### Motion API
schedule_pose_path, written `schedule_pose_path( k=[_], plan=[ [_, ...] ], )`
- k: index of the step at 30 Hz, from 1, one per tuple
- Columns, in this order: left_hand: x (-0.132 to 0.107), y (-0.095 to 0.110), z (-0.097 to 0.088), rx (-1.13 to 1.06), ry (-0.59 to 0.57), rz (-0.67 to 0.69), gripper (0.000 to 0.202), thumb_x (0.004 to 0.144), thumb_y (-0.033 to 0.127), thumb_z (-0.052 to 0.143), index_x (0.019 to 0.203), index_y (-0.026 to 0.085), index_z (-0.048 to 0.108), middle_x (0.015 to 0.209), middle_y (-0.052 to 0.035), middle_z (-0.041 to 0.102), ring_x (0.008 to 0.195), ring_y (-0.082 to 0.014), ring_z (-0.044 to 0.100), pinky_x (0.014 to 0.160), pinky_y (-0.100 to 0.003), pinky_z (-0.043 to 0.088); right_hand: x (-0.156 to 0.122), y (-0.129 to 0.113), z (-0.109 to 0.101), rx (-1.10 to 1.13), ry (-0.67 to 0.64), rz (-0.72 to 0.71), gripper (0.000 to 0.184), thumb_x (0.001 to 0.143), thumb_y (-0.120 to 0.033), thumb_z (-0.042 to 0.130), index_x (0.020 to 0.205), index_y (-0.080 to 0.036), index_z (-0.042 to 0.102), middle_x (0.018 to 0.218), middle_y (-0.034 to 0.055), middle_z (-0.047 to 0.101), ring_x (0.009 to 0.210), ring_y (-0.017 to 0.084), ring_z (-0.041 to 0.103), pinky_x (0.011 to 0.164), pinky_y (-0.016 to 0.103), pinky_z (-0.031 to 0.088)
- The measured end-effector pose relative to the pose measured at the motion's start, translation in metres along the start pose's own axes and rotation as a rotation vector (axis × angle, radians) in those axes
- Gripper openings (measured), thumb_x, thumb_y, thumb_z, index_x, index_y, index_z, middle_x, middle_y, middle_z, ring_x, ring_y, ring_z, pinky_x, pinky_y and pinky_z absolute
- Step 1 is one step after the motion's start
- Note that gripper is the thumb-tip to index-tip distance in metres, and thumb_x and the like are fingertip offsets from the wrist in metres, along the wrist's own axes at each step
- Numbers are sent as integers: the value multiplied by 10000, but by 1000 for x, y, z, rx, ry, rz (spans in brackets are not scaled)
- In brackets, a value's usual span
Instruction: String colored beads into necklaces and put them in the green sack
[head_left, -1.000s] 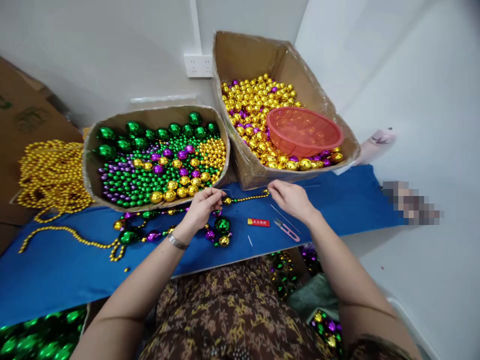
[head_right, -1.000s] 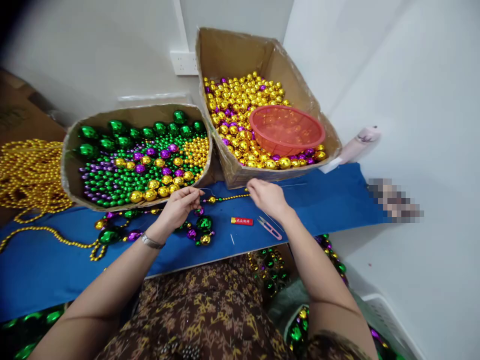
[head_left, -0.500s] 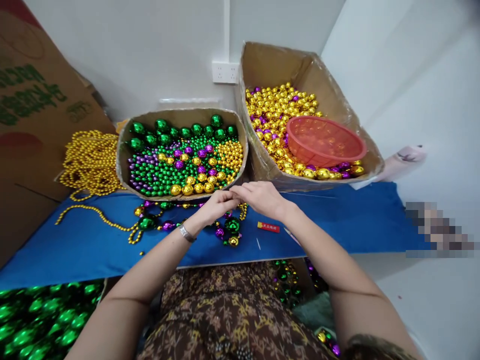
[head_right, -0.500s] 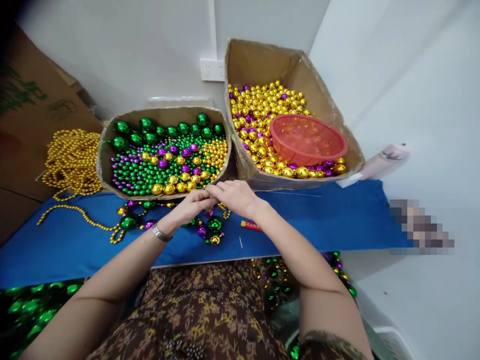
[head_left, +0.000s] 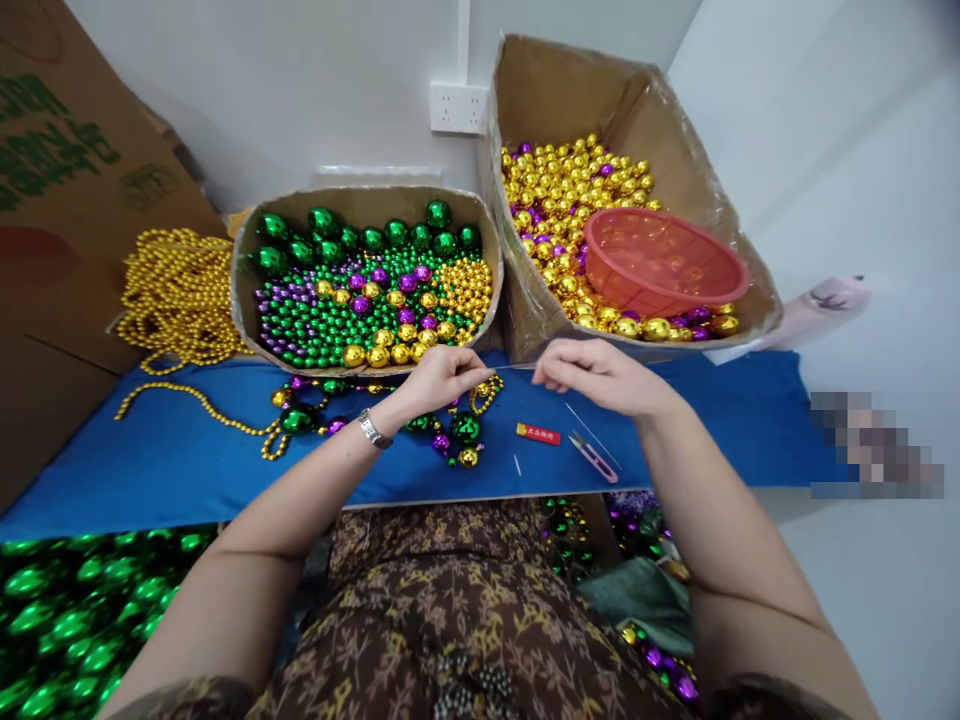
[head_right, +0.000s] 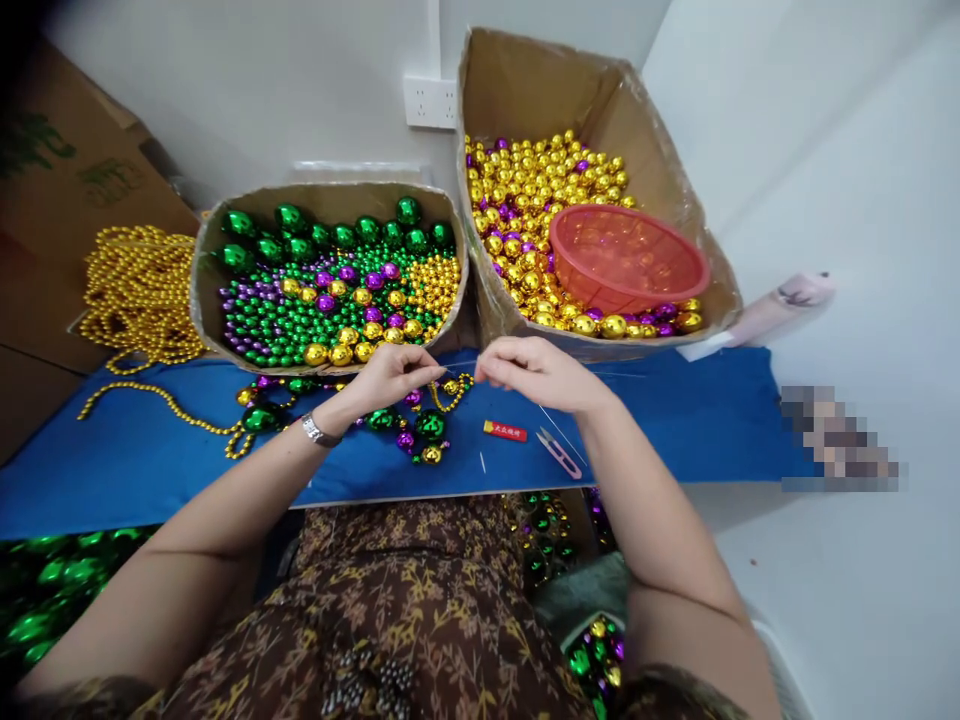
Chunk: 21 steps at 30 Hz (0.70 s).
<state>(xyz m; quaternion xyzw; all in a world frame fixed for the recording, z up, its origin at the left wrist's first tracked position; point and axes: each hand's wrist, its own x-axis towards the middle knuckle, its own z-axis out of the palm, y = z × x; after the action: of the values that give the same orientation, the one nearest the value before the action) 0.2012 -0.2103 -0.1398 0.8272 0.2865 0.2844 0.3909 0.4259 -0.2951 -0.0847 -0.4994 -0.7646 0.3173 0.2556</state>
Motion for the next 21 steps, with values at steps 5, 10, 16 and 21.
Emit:
schedule_pose_path(
  k=[5,10,16,21],
  plan=[
    [6,15,5,50,1,63,263,829,349,616,648,163,662,564,-9,569,511,-105,434,525,-267,288,21,-13,41,650,354,-113,293,904,-507,513,864,-224,576,1186,44,603,1031,138,598,868,312,504],
    [8,20,2,60,-17,66,297,827,322,585,576,164,573,497,32,452,481,-87,344,506,-255,252,53,-25,57,814,511,-106,355,903,-595,459,834,-247,485,805,-22,580,725,98,576,653,242,500],
    [14,31,0,62,-19,89,252,802,274,617,583,151,595,521,16,526,496,-89,410,519,-255,280,79,-59,27,858,568,-121,385,902,-548,502,721,-222,406,574,-90,260,429,31,290,408,142,281],
    [22,52,-13,19,52,80,191,788,254,663,642,131,662,518,11,548,490,-82,408,522,-260,273,86,-114,-11,909,677,-113,367,969,-248,375,607,-193,349,541,-87,129,361,-11,159,405,108,116]
  ],
)
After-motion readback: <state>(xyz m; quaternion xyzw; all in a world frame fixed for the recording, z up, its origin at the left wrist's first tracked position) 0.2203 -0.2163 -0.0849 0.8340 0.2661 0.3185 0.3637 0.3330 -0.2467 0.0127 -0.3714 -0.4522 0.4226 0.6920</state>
